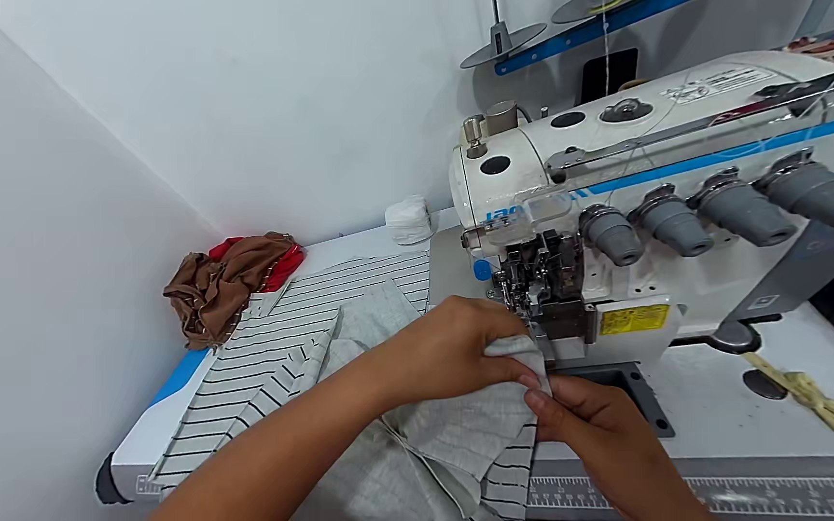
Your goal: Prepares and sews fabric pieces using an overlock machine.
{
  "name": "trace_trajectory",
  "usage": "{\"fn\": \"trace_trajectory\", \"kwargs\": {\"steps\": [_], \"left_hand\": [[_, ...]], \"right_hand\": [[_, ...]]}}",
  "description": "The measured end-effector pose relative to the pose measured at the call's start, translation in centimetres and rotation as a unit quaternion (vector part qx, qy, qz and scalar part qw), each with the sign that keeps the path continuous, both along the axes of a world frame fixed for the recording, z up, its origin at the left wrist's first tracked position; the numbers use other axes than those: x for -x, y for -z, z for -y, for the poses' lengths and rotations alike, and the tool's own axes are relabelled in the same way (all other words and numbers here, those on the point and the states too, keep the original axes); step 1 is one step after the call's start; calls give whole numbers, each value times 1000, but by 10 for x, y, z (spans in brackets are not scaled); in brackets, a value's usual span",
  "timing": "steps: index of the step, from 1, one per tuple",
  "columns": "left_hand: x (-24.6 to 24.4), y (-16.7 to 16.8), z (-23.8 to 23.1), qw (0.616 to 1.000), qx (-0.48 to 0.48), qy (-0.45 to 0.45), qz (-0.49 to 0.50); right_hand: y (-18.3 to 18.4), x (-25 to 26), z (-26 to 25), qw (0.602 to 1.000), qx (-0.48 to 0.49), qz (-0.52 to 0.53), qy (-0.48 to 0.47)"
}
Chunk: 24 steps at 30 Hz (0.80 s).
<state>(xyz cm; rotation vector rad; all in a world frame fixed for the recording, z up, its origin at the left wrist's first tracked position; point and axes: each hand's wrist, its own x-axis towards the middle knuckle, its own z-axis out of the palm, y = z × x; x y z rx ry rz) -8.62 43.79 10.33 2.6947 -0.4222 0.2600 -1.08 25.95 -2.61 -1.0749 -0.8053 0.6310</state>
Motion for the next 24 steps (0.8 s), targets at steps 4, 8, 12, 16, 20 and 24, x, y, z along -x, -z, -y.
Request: {"fn": "trace_trajectory", "kwargs": {"steps": [4, 8, 12, 16, 20, 24], "left_hand": [[1, -15, -14, 990, 10, -116, -74], [-1, -11, -21, 981, 35, -166, -97], [5, -13, -18, 977, 27, -178, -114], [8, -6, -14, 974, -11, -216, -71], [12, 14, 1, 964, -145, -187, 122], [33, 39, 47, 922, -254, -223, 191]], "right_hand": [[0, 3, 2, 1000, 5, -6, 14], [1, 6, 5, 1000, 9, -13, 10], [-2, 9, 13, 999, 36, -14, 0], [-2, 9, 15, 999, 45, -13, -4], [-4, 11, 17, 998, 52, -20, -13], [-3, 21, 23, 999, 43, -23, -15]]}}
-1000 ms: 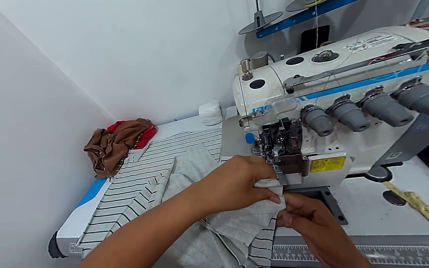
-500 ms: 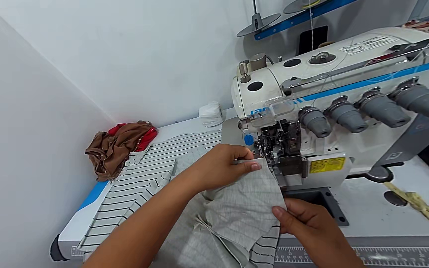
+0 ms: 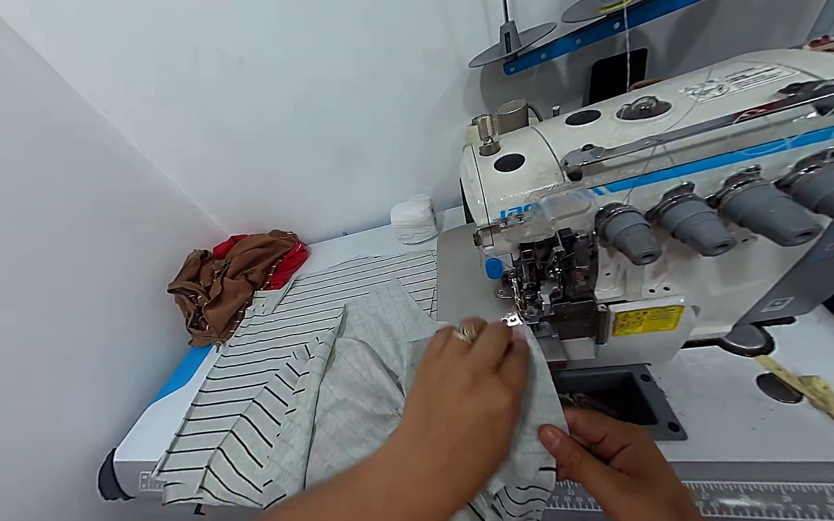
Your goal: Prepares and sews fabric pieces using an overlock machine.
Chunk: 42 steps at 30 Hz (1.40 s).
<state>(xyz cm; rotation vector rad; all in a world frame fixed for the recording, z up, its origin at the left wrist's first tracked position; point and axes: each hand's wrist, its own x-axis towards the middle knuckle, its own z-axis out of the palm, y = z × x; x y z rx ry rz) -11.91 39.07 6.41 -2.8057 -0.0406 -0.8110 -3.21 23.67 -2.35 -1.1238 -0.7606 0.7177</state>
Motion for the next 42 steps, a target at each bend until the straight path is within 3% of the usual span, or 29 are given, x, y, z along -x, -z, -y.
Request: {"fn": "trace_trajectory", "kwargs": {"steps": [5, 15, 22, 26, 32, 36, 39, 42], "left_hand": [[7, 28, 21, 998, 49, -37, -11], [-5, 17, 13, 988, 146, 5, -55], [6, 24, 18, 991, 117, 42, 56], [3, 10, -3, 981, 188, 54, 4], [-33, -13, -56, 966, 228, 102, -65], [-68, -29, -75, 969, 222, 57, -95], [-89, -40, -84, 957, 249, 11, -147], [-96, -43, -86, 955, 246, -63, -151]], "right_hand": [[8, 12, 2, 999, -32, -18, 22], [11, 15, -12, 992, -86, -48, 80], [-7, 7, -28, 989, -57, -71, 118], [-3, 9, -25, 998, -26, -27, 56], [4, 10, -20, 981, 122, 115, -94], [5, 10, -23, 993, 65, 94, -36], [-3, 6, -29, 999, -5, 22, 33], [-18, 3, -32, 998, -5, -48, 48]]}}
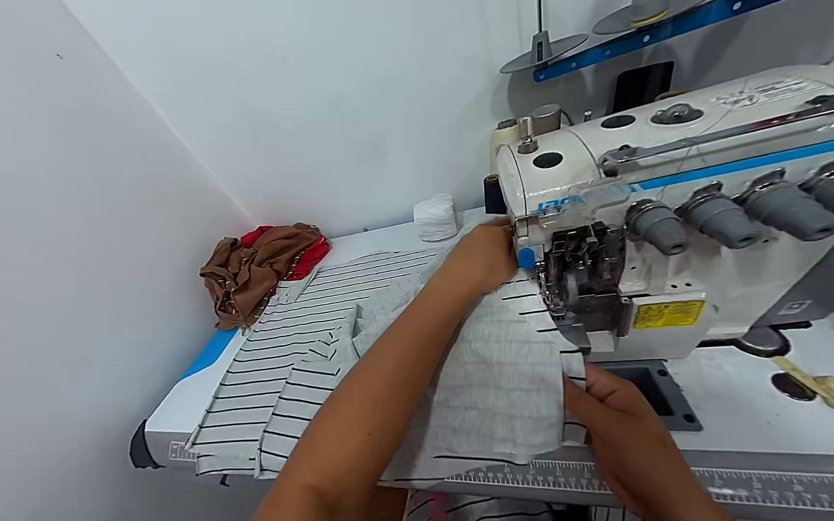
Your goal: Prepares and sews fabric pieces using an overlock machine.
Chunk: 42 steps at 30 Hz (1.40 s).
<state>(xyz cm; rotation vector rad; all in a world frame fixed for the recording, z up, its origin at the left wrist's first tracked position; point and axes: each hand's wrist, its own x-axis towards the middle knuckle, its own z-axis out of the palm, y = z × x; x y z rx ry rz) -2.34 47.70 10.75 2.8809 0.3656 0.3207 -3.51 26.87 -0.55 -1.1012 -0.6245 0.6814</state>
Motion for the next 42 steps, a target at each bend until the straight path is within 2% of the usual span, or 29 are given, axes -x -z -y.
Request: {"fn": "trace_trajectory", "kwargs": {"steps": [1, 3, 5, 7, 10, 13, 15, 16, 18, 20, 23, 26, 32, 37, 42], "left_hand": [[6, -3, 5, 999, -14, -38, 1], [33, -1, 20, 993, -57, -54, 87], [74, 7, 50, 986, -79, 4, 150], [102, 23, 80, 986, -68, 51, 140], [102, 44, 86, 991, -56, 55, 112], [87, 43, 69, 991, -39, 70, 111], [80, 39, 61, 990, -22, 89, 108], [79, 38, 58, 990, -18, 96, 106], [80, 34, 52, 990, -27, 101, 93], [82, 29, 46, 991, -65, 91, 73], [79, 18, 28, 986, -134, 91, 43], [69, 6, 12, 978, -162, 132, 13], [46, -6, -12, 953, -31, 300, -22], [51, -17, -14, 959, 22, 272, -74], [56, -23, -17, 930, 122, 344, -35]], "right_hand": [[-2, -1, 0, 1000, 0, -12, -3], [-3, -2, 2, 1000, -13, -17, -12], [0, -4, 3, 999, -27, -14, -14], [2, -4, 2, 999, -29, -21, -11], [3, -3, 0, 999, -4, -41, 6], [3, -4, 2, 999, 15, -42, 28], [12, -4, 4, 997, -21, 9, 74], [20, -5, 4, 990, -38, 66, 115], [37, -11, 7, 952, -46, 227, 201], [43, -17, 9, 901, -31, 345, 262], [41, -17, 8, 861, 40, 432, 266], [38, -13, 2, 867, 88, 434, 229], [29, -5, 7, 919, 34, 358, 163], [28, -4, 11, 912, 33, 368, 181], [34, -4, 10, 894, 26, 371, 249]]}}
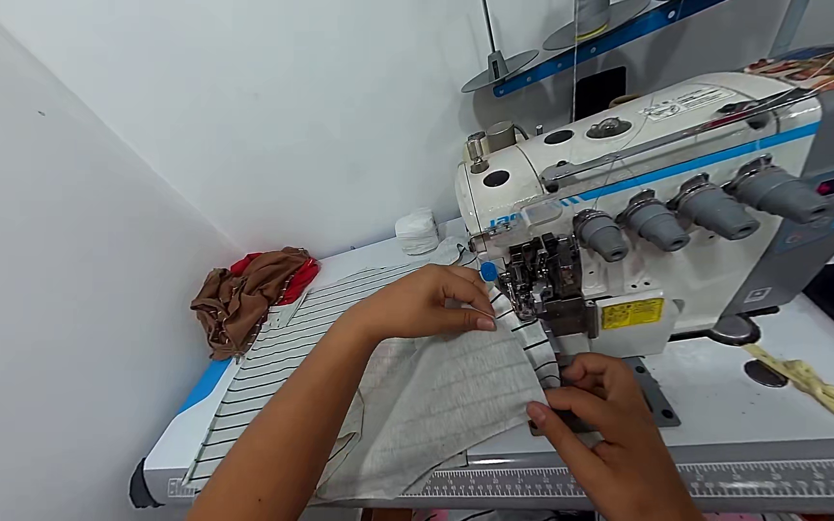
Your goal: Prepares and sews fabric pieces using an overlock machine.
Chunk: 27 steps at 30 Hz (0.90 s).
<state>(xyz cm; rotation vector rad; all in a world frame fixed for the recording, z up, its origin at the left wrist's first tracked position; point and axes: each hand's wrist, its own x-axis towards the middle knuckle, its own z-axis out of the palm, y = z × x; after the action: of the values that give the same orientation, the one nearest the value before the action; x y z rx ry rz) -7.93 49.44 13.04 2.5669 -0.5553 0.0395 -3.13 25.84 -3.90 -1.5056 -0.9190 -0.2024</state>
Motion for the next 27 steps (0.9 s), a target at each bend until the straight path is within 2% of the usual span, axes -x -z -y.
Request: {"fn": "trace_trajectory", "kwargs": {"steps": [2, 4, 9, 12, 19, 27], "left_hand": [[3, -3, 4, 998, 54, 7, -19], [5, -3, 12, 997, 68, -22, -23], [-6, 8, 31, 985, -22, -168, -32], [-10, 10, 35, 972, -27, -226, -53], [-3, 5, 33, 979, -42, -184, -70], [3, 11, 43, 975, -53, -216, -24]], "right_hand": [[1, -1, 6, 1000, -9, -10, -10], [0, -4, 12, 999, -11, -31, -33], [8, -20, 10, 998, -19, -27, -51], [8, -21, 12, 997, -37, -25, -61], [4, -7, 28, 987, -47, -79, -135], [0, -3, 29, 969, -69, -182, -154]]}}
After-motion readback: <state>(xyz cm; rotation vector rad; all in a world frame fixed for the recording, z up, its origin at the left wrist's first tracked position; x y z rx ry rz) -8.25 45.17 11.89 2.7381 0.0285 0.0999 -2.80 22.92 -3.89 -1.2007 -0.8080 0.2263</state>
